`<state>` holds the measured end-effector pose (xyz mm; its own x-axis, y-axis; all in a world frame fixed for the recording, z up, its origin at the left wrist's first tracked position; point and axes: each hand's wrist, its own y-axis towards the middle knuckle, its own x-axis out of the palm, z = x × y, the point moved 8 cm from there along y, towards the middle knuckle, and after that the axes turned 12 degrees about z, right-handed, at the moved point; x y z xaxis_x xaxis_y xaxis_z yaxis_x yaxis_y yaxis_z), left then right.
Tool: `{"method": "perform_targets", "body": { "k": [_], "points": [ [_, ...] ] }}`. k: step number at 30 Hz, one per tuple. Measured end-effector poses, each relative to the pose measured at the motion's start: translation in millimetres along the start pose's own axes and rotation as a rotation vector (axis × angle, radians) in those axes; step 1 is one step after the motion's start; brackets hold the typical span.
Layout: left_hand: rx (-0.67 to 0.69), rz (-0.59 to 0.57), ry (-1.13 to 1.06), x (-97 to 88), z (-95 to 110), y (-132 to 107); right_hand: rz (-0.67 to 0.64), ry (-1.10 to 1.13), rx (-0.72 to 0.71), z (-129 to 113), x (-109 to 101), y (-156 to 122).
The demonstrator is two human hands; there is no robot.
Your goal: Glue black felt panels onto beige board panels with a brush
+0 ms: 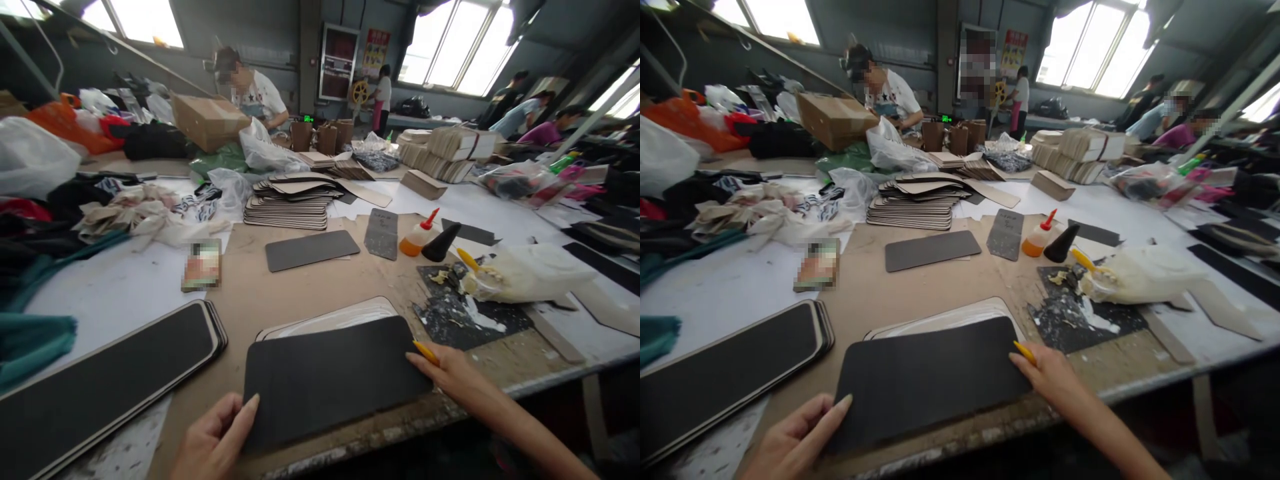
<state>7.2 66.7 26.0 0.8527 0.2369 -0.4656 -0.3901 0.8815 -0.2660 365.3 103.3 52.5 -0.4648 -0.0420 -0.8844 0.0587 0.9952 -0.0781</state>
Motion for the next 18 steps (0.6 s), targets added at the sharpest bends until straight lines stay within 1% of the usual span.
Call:
{"method": "perform_targets", "body": {
  "k": [2, 5, 9, 12, 18],
  "points": [
    [0.089, -0.031, 0.161, 5.8, 11, 12, 0.042, -0.135, -0.021, 6, -5, 22],
    [0.113, -0.079, 0.362, 19.6, 11, 22, 0.033, -0.311, -0.026, 17, 2, 47],
    [0.112, -0.062, 0.62, 27.5, 11, 22, -0.018, -0.379, -0.039, 30, 17, 58],
    [0.082, -0.077, 0.676, 27.7, 11, 18, -0.028, -0.363, -0.065, 35, 22, 59],
    [0.076, -0.081, 0.67, 27.0, 11, 16, -0.036, -0.301, -0.082, 37, 25, 59]
  ]
}}
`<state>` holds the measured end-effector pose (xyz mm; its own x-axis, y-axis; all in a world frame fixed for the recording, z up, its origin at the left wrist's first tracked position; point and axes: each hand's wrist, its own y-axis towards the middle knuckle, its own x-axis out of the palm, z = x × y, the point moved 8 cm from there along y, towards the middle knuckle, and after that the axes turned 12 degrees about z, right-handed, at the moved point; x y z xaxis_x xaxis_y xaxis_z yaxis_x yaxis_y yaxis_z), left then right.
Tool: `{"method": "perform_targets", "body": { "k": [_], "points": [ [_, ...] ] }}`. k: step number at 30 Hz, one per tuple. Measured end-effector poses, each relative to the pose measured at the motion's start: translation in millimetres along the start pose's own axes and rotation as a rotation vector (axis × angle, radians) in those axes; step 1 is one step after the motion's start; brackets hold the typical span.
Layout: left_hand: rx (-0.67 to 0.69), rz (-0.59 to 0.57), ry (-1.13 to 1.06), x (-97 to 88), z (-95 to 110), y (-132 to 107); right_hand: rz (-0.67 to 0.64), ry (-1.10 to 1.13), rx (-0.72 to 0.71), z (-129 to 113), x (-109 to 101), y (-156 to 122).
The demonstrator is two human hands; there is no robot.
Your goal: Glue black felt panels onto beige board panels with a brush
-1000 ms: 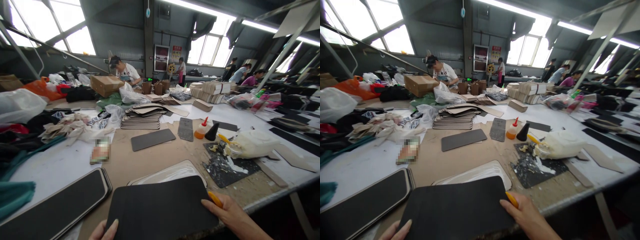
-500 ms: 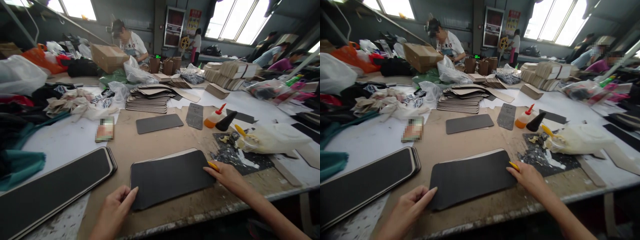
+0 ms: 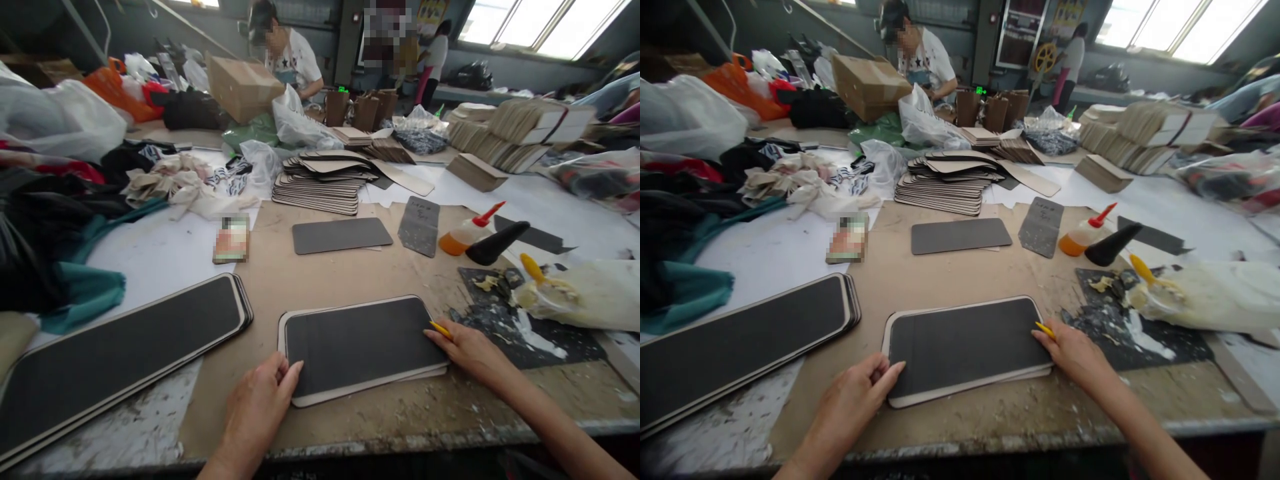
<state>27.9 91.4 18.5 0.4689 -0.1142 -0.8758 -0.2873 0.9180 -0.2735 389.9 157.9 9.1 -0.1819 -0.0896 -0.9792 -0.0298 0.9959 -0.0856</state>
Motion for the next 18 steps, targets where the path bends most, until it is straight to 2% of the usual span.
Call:
{"method": "perform_targets", "body": {
  "k": [8, 18],
  "points": [
    [-0.006, -0.015, -0.021, 0.1, 1, -3, -0.047, -0.026, -0.002, -2, 4, 4],
    [0.03, -0.103, 0.061, 5.5, 2, -2, -0.172, -0.08, 0.075, -14, -7, 7]
  ]
}}
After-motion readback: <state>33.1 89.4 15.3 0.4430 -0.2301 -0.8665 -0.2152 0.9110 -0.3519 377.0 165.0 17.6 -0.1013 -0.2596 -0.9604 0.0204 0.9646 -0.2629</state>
